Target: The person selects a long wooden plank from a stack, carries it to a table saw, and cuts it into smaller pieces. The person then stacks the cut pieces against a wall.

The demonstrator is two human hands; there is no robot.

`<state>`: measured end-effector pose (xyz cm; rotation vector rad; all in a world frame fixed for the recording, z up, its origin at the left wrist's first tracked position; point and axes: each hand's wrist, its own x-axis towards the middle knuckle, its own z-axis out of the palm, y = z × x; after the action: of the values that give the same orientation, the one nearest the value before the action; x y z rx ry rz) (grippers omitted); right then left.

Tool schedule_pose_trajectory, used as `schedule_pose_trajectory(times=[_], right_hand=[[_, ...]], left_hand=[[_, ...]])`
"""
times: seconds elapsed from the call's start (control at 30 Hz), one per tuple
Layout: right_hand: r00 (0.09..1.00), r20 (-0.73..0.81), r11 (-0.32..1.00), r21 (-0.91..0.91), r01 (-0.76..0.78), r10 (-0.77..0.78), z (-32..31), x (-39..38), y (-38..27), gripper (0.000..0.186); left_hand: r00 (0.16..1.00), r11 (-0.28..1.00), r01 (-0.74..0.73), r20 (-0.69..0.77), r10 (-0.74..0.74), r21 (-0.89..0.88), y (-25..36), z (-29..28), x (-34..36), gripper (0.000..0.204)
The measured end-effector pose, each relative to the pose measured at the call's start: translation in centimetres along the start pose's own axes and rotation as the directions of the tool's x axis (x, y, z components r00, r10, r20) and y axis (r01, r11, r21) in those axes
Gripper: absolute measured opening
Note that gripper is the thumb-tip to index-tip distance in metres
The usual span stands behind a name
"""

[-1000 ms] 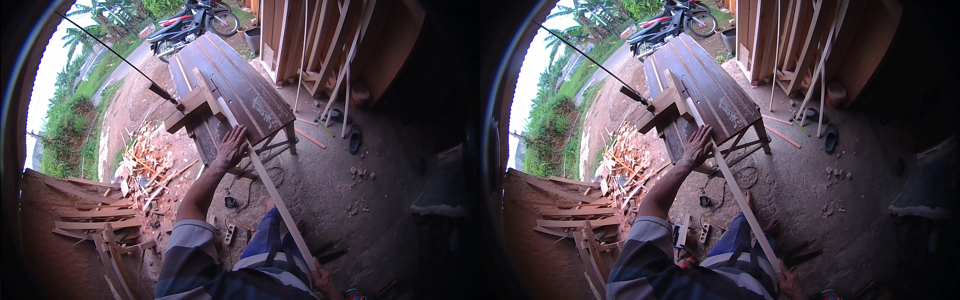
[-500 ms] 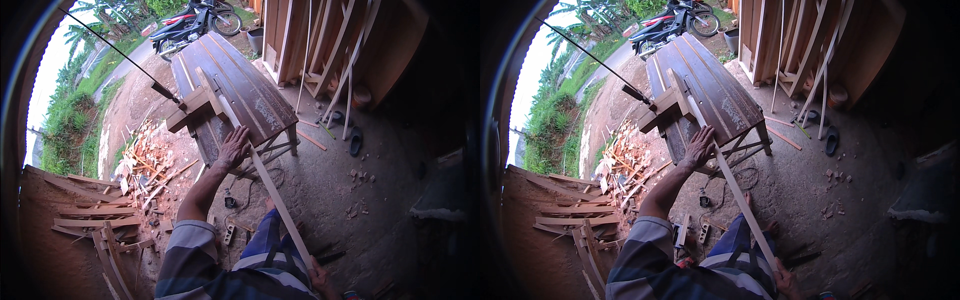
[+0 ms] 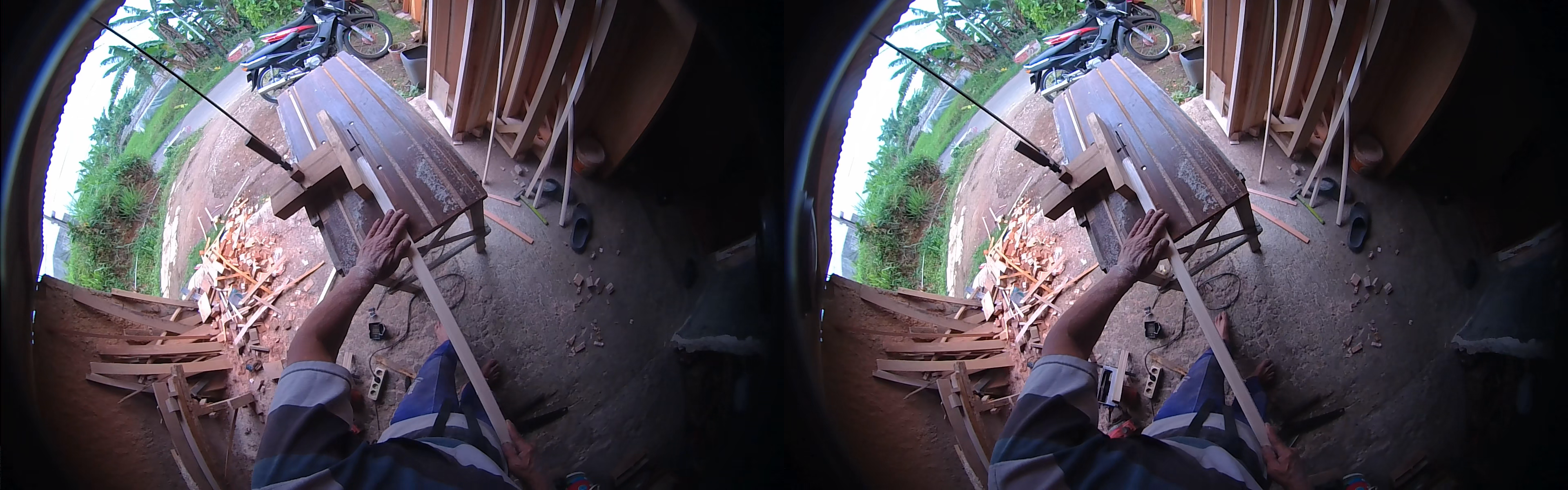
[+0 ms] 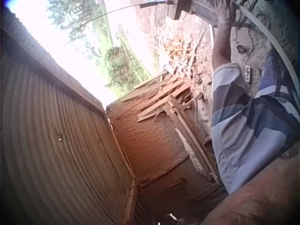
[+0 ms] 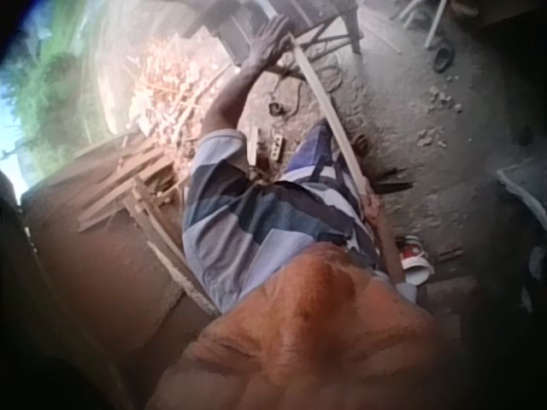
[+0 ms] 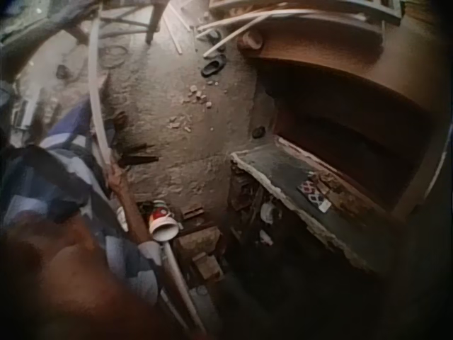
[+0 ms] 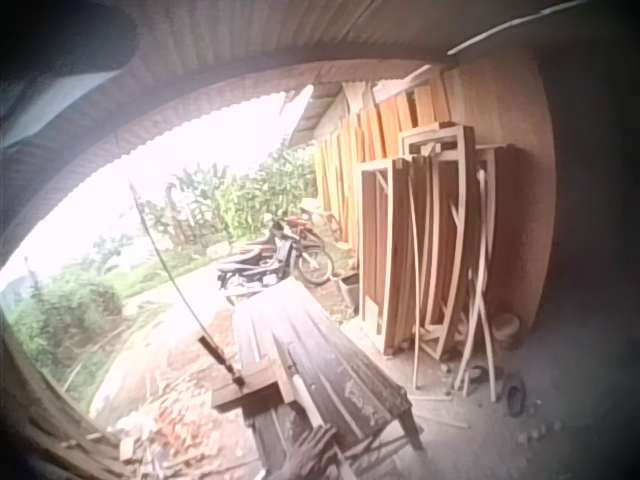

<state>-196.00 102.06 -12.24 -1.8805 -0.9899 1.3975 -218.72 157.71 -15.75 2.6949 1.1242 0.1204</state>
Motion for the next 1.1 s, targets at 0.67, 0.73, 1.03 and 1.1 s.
schedule_pose_trajectory(times=[0.67,0.73,1.03,1.1], right_hand=[[0.99,0.018,0.985,-0.111,-0.135,0.138,-0.9,0.2,-0.5,0.057],[0.983,0.051,0.978,-0.123,-0.167,0.175,-1.2,0.7,-2.0,0.058],[0.985,0.081,0.982,-0.123,-0.142,0.153,-1.2,1.5,-3.5,0.058],[0.987,0.079,0.985,-0.119,-0.127,0.137,-1.2,1.7,-3.3,0.058]], left_hand=[[0.998,0.998,-0.038,-0.057,0.035,-0.044,-0.1,-0.2,0.3,0.063],[0.998,0.998,-0.037,-0.043,0.035,-0.046,0.0,-0.4,0.2,0.063],[0.997,0.998,-0.039,-0.066,0.036,-0.05,-0.2,-0.5,0.5,0.063],[0.997,0.998,-0.042,-0.063,0.039,-0.042,-0.2,-0.3,0.5,0.063]])
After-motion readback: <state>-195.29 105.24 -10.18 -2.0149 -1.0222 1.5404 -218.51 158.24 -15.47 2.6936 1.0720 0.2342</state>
